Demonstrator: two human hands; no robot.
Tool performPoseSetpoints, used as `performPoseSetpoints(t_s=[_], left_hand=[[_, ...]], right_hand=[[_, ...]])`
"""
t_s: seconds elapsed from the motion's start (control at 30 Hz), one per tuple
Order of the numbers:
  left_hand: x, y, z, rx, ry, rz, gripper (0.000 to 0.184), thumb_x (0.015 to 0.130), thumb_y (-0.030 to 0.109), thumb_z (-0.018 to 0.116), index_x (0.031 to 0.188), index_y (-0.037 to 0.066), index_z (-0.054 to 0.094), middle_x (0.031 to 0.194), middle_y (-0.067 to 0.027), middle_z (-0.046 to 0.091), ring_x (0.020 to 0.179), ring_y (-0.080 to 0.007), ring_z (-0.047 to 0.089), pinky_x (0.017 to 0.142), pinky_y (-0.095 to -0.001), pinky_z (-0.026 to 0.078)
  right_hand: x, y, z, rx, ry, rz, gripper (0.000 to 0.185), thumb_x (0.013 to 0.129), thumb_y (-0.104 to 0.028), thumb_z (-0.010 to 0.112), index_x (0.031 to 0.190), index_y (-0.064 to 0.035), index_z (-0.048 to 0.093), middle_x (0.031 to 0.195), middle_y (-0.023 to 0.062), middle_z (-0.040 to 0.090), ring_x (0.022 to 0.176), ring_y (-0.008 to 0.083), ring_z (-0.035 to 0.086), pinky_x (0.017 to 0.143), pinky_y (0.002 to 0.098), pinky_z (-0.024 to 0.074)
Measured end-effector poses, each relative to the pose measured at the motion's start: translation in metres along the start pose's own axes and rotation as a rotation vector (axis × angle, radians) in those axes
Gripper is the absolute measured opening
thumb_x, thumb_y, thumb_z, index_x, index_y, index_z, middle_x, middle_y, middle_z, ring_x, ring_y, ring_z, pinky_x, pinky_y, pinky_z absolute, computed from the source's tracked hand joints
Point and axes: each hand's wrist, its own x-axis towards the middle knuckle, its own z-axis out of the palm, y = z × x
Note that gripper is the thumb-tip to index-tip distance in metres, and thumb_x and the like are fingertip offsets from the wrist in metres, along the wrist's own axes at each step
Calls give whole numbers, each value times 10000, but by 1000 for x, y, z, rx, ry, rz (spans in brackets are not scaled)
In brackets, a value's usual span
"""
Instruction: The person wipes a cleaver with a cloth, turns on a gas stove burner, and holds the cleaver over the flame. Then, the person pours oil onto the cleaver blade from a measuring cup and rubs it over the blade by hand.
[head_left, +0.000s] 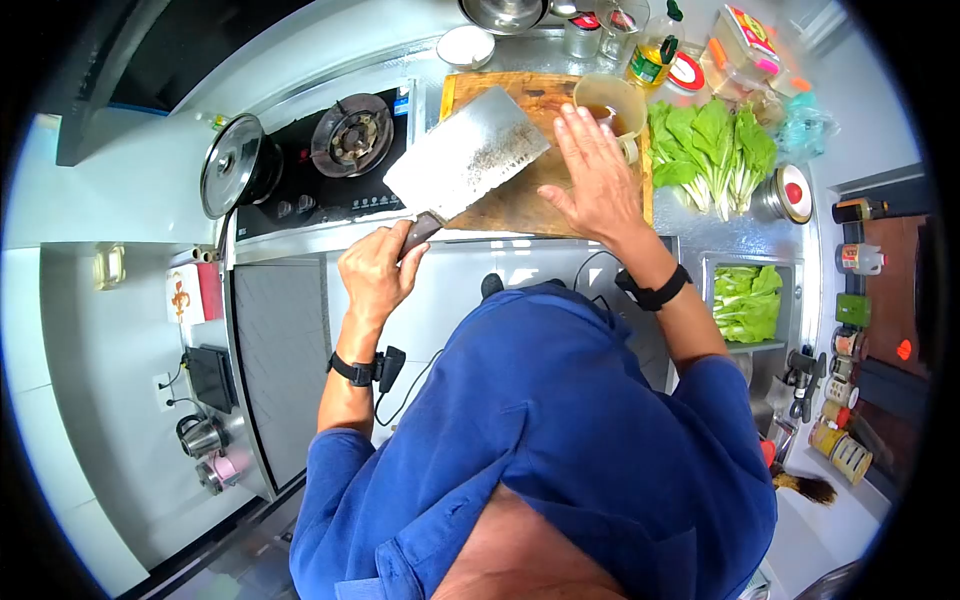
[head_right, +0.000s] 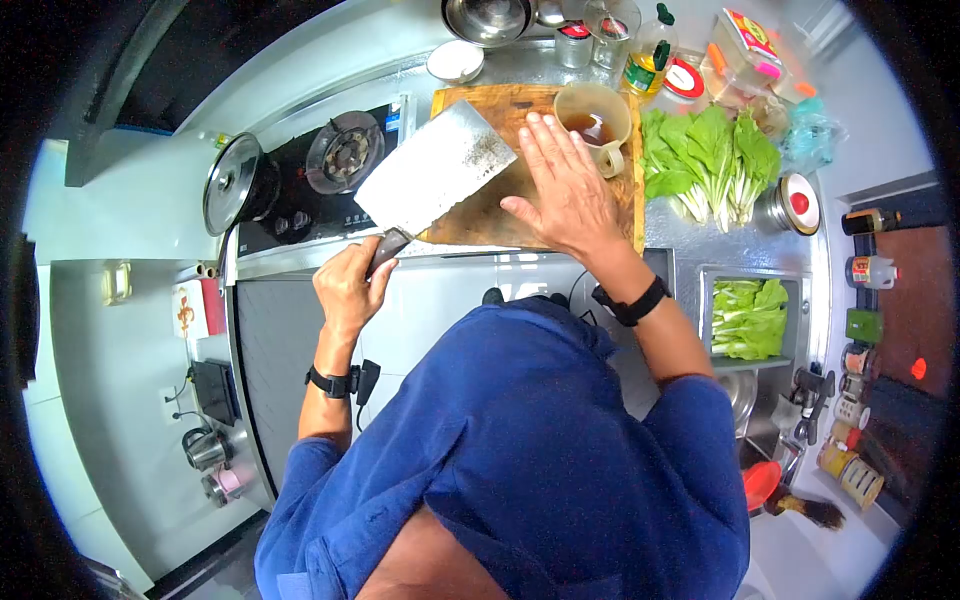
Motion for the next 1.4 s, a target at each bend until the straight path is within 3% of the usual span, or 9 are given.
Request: performPoseSetpoints(t_s=[0.1,0.27,0.5,0.67,0.8,1.07,1.17,1.3,1.4], left_hand=[[3,13,0,14,-14,-17,352,765,208,818,1061,66,689,736,-77,641,622,-254,628,579,-350,491],[11,34,4,-16,24,-34,350,762,188,820,1055,48,687,729,-88,642,612,-253,626,581,-343,495],[10,50,3,30,49,-29,341,773,168,818,1054,31,681,720,-90,636,583,-245,607,560,-336,484],[17,63,4,40,37,-52,339,780,172,815,1057,30,681,722,-92,637,577,-243,602,556,-336,482],[16,65,7,62,55,-38,347,782,198,814,1065,47,680,719,-78,627,583,-237,606,554,-339,477],[27,75,11,53,62,-42,335,785,184,811,1066,48,688,737,-86,645,589,-240,611,561,-340,484],[26,73,10,65,64,-53,332,786,182,811,1066,52,689,736,-83,644,590,-236,612,560,-340,483],[23,71,8,69,65,-50,330,787,176,811,1068,52,689,734,-82,641,590,-234,611,557,-339,480],[24,74,9,56,54,-67,332,789,173,810,1071,49,688,734,-88,642,592,-240,612,561,-341,484]], right_hand=[[0,-12,-16,39,10,-89,865,944,-640,469,1530,-15,349,1602,178,328,1486,347,304,1216,491,229],[-14,-44,-1,278,-68,-274,844,939,-653,459,1518,-42,397,1584,155,375,1485,320,320,1215,507,224],[-14,-2,-11,172,-16,-111,833,959,-641,453,1537,-49,362,1604,152,341,1504,316,281,1220,501,214],[-19,-15,-9,320,-46,-261,826,952,-651,460,1505,-39,420,1586,147,374,1485,316,317,1209,490,242],[-15,0,-11,198,35,-117,821,949,-628,486,1512,-36,407,1585,157,373,1481,319,324,1209,498,232],[-26,-35,2,328,23,-293,803,916,-601,545,1476,-31,463,1568,143,409,1471,308,342,1215,497,221],[-21,-9,1,220,40,-176,790,912,-571,571,1508,-72,424,1580,118,394,1488,298,319,1207,504,233],[-15,22,-5,138,142,-71,763,961,-601,482,1503,-66,432,1569,126,410,1473,300,345,1204,522,237],[-18,4,-5,186,102,-128,774,954,-609,491,1493,-55,440,1558,124,424,1460,302,365,1201,528,241]])
